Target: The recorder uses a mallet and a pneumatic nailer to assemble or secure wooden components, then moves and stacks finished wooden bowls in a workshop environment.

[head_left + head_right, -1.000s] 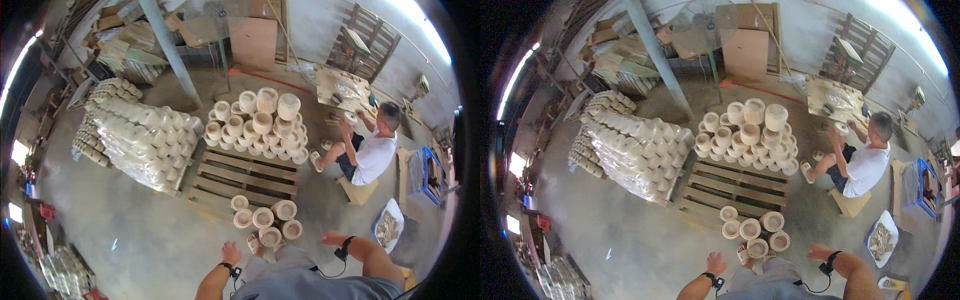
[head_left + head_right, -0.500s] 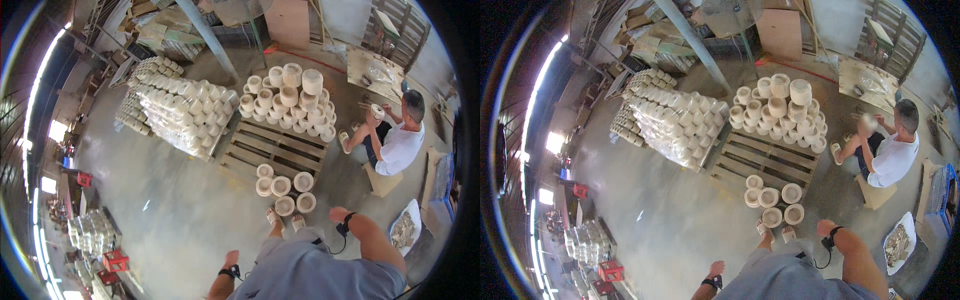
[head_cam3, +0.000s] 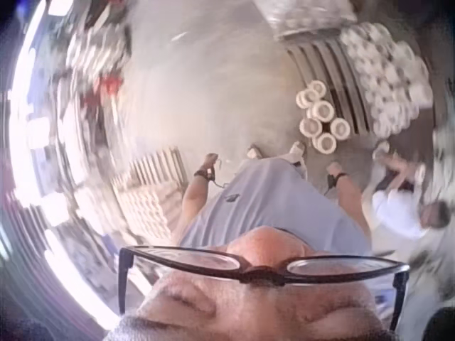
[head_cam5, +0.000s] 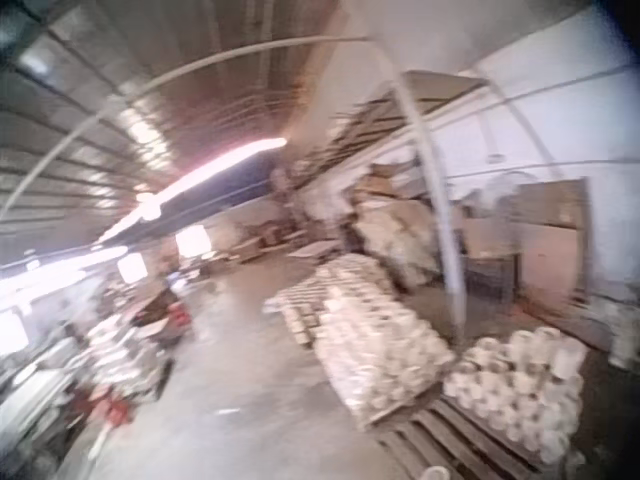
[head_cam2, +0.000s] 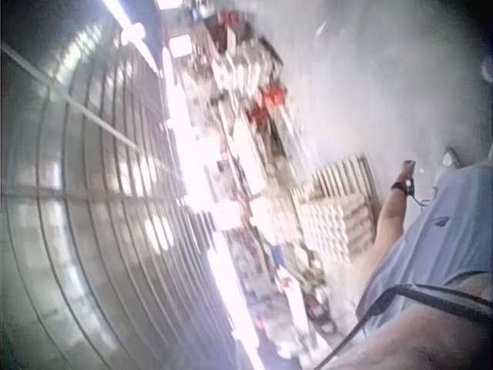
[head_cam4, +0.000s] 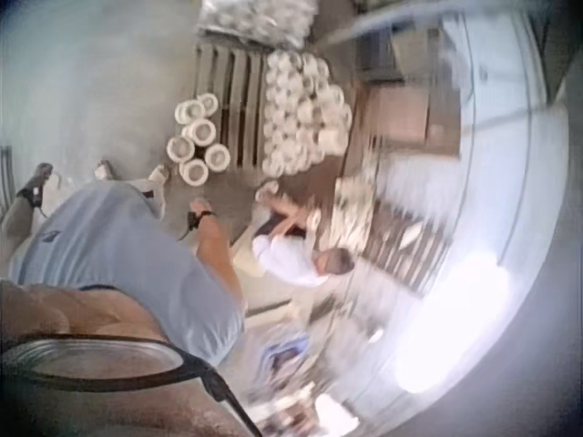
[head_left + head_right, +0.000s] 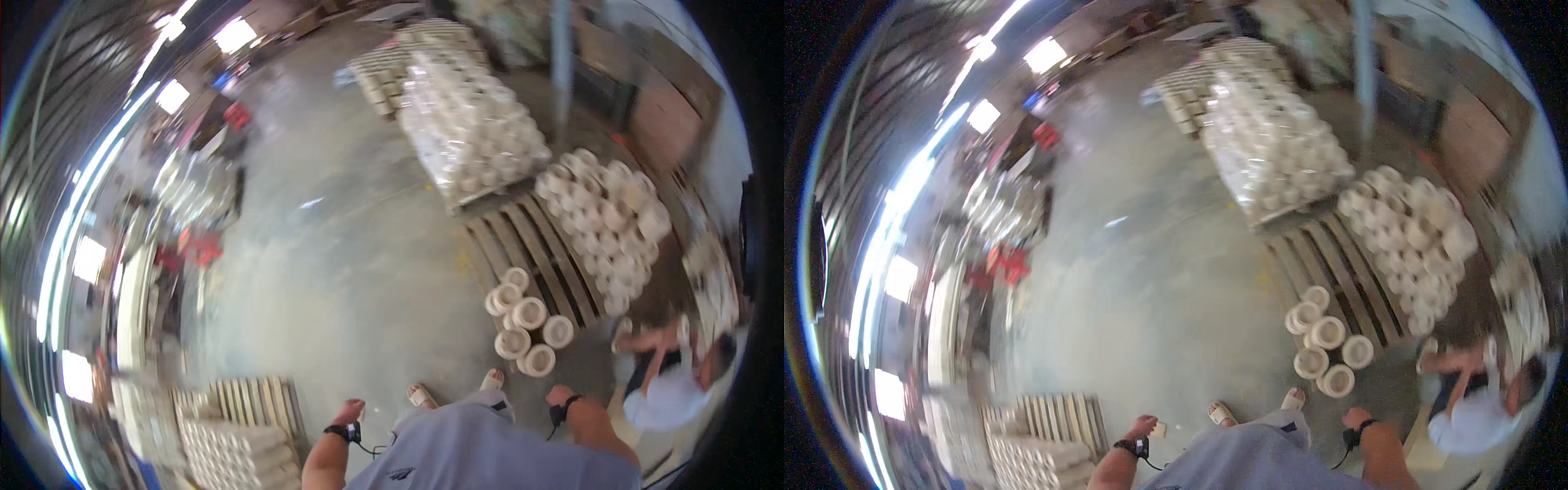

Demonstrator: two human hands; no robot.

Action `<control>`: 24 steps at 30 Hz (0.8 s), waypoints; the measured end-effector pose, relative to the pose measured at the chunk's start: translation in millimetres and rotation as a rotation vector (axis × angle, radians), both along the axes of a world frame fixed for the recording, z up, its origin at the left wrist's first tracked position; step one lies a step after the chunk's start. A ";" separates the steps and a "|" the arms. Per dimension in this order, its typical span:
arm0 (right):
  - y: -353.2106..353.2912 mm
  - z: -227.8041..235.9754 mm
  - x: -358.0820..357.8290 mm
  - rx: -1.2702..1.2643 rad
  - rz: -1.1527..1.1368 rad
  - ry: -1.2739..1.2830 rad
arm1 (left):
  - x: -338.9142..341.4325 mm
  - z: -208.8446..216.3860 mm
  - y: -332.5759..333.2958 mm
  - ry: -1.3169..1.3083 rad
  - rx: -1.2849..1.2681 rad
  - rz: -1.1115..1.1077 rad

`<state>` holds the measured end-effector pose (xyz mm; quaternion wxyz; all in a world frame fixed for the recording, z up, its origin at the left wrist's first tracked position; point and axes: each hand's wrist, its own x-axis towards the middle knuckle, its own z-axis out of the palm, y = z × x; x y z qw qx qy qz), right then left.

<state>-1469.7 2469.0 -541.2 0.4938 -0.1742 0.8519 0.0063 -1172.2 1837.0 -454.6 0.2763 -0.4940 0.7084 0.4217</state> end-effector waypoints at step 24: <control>-630.9 93.9 -94.3 -0.313 0.607 0.047 | 188.8 -67.9 -150.8 0.101 -0.018 0.634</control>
